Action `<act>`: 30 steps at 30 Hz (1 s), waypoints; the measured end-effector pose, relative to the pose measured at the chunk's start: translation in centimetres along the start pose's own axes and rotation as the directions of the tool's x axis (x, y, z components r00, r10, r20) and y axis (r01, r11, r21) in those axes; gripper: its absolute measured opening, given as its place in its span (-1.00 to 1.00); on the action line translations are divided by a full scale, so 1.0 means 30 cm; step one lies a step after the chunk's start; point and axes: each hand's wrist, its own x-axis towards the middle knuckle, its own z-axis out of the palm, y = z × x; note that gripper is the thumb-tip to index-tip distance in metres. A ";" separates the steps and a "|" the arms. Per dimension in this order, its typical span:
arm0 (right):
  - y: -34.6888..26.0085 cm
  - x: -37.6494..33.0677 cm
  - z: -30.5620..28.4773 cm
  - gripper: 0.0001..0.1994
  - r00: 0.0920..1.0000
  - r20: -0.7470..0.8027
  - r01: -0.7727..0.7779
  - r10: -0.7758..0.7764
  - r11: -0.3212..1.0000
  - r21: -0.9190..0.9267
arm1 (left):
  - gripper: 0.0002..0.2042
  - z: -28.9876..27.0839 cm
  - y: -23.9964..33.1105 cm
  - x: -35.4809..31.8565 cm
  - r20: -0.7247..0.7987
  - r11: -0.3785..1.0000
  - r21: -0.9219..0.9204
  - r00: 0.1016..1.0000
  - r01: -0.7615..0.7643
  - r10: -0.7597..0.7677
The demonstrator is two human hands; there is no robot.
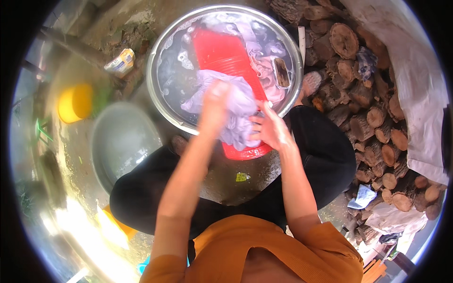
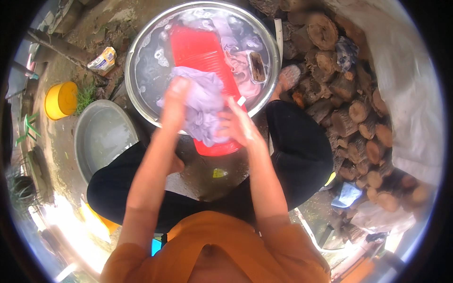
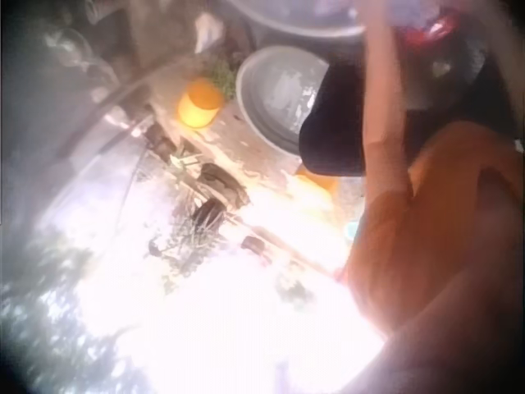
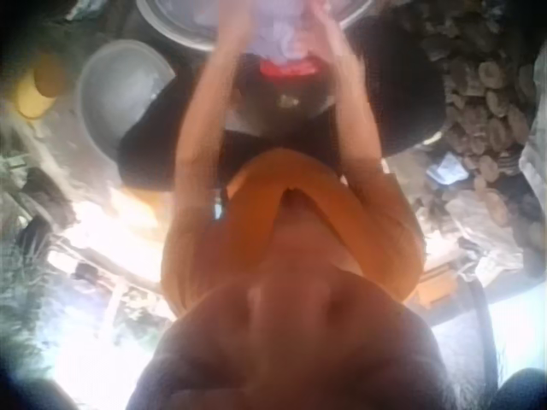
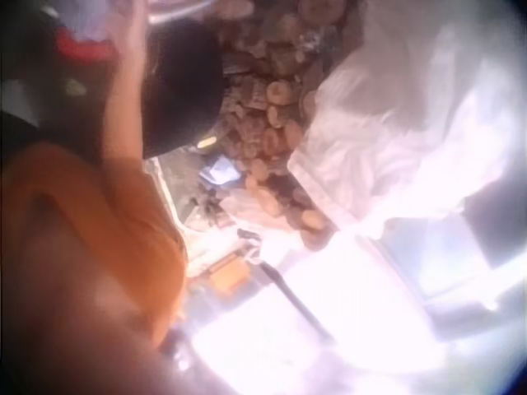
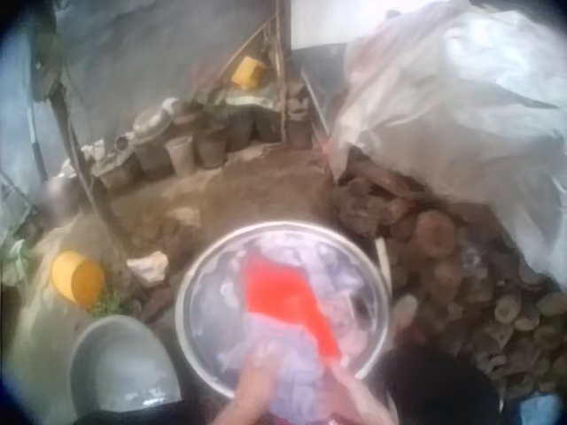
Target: The person washes a purple garment by hand in a metal basin filled with soapy water. They scrub the fabric with a brush and a bar of soap, then rinse and wring it out.
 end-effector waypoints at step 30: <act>0.133 0.082 0.055 -0.56 0.954 0.012 0.299 -0.301 0.944 -0.141 | -0.60 0.005 -0.112 0.124 -0.272 0.548 0.831 0.930 0.097 0.247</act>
